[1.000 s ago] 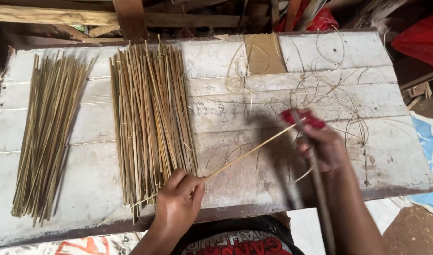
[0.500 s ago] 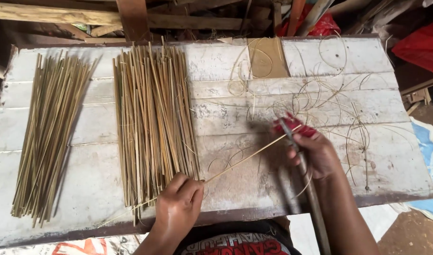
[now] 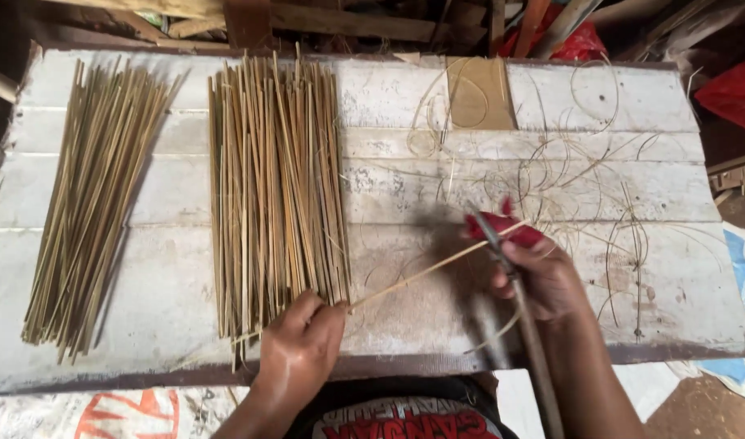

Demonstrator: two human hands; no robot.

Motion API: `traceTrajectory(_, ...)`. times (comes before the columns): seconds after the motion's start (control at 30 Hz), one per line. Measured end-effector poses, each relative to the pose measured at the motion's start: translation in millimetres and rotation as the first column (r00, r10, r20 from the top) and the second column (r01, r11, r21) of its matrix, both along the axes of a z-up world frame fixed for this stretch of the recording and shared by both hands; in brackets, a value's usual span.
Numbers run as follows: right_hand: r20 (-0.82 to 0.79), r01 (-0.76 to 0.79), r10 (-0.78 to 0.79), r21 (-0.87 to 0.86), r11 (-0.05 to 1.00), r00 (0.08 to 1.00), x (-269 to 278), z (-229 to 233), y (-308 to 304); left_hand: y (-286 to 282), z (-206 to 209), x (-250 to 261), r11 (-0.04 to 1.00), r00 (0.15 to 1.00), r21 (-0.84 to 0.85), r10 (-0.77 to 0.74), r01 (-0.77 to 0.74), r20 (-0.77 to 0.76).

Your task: Stripping the outer layer of bamboo sticks using a handheld blade tool to thin them down for further use.

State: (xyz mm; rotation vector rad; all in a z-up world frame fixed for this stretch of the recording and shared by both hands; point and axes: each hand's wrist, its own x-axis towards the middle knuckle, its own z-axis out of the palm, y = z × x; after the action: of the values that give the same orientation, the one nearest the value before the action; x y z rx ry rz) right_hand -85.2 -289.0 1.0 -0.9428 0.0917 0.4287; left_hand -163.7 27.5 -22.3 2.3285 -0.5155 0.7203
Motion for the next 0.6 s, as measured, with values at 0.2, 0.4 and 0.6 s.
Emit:
traceTrajectory(0.2,-0.027,0.051,-0.060,-0.254,0.966,0.998,-24,17,58,-38,27,8,0.996,0.946,0.067,-0.041,0.066,-0.321)
traceTrajectory(0.4,-0.067,-0.024,0.013,-0.172,0.985,0.998,-16,-12,27,-45,21,1,0.972,0.934,-0.208,-0.176,0.114,-0.310)
traceTrajectory(0.6,-0.159,-0.338,0.334,0.002,0.941,0.929,-37,-19,57,-50,19,1,0.968,0.928,-0.224,-0.181,0.111,-0.325)
